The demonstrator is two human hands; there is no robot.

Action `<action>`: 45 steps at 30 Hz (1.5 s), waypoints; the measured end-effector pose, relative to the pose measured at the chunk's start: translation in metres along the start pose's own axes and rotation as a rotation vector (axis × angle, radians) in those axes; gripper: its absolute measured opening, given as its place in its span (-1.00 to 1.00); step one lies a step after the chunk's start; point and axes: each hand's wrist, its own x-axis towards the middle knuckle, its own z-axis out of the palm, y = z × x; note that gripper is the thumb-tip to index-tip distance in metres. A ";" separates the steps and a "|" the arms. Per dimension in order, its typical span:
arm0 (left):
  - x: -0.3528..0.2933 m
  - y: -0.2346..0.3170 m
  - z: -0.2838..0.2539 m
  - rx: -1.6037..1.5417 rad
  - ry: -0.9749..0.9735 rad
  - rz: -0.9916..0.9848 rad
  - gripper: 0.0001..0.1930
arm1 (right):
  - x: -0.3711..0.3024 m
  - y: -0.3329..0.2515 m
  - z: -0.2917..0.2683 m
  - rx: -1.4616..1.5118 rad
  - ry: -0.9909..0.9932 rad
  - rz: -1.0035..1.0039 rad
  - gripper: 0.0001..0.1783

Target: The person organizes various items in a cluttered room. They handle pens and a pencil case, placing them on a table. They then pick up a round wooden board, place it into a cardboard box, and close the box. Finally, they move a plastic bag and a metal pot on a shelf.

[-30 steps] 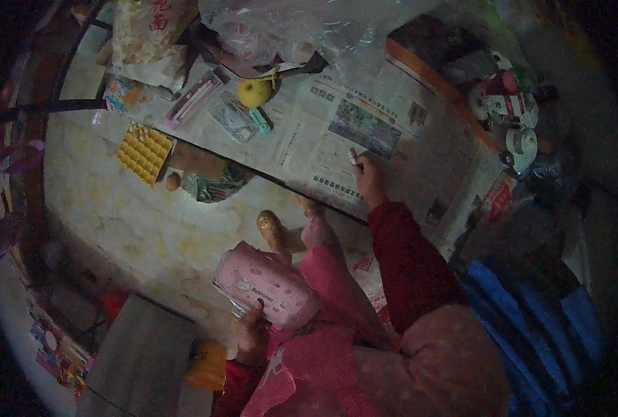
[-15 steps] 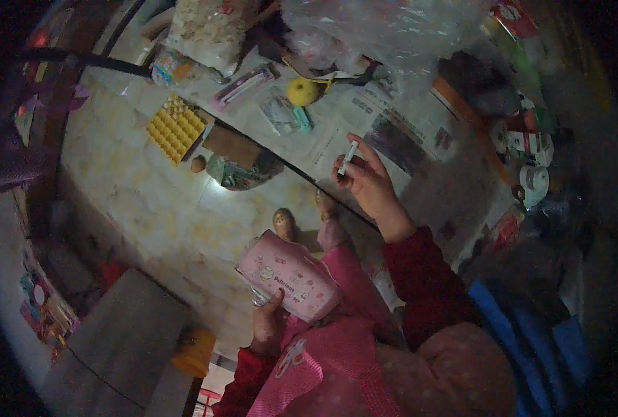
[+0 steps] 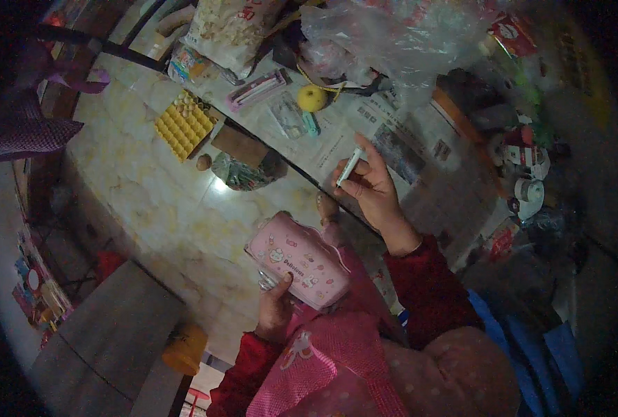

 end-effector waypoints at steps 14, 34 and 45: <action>-0.023 -0.004 0.018 -0.006 0.020 0.246 -0.72 | -0.004 -0.056 0.035 -0.096 -0.378 -0.023 -0.26; -0.018 -0.066 0.056 -0.519 0.165 0.657 -0.68 | -0.004 -0.089 0.027 -0.510 -0.667 -0.136 -0.59; 0.001 -0.083 0.066 -0.447 0.240 0.842 -0.66 | -0.001 -0.045 -0.005 -0.471 -0.777 0.136 -0.52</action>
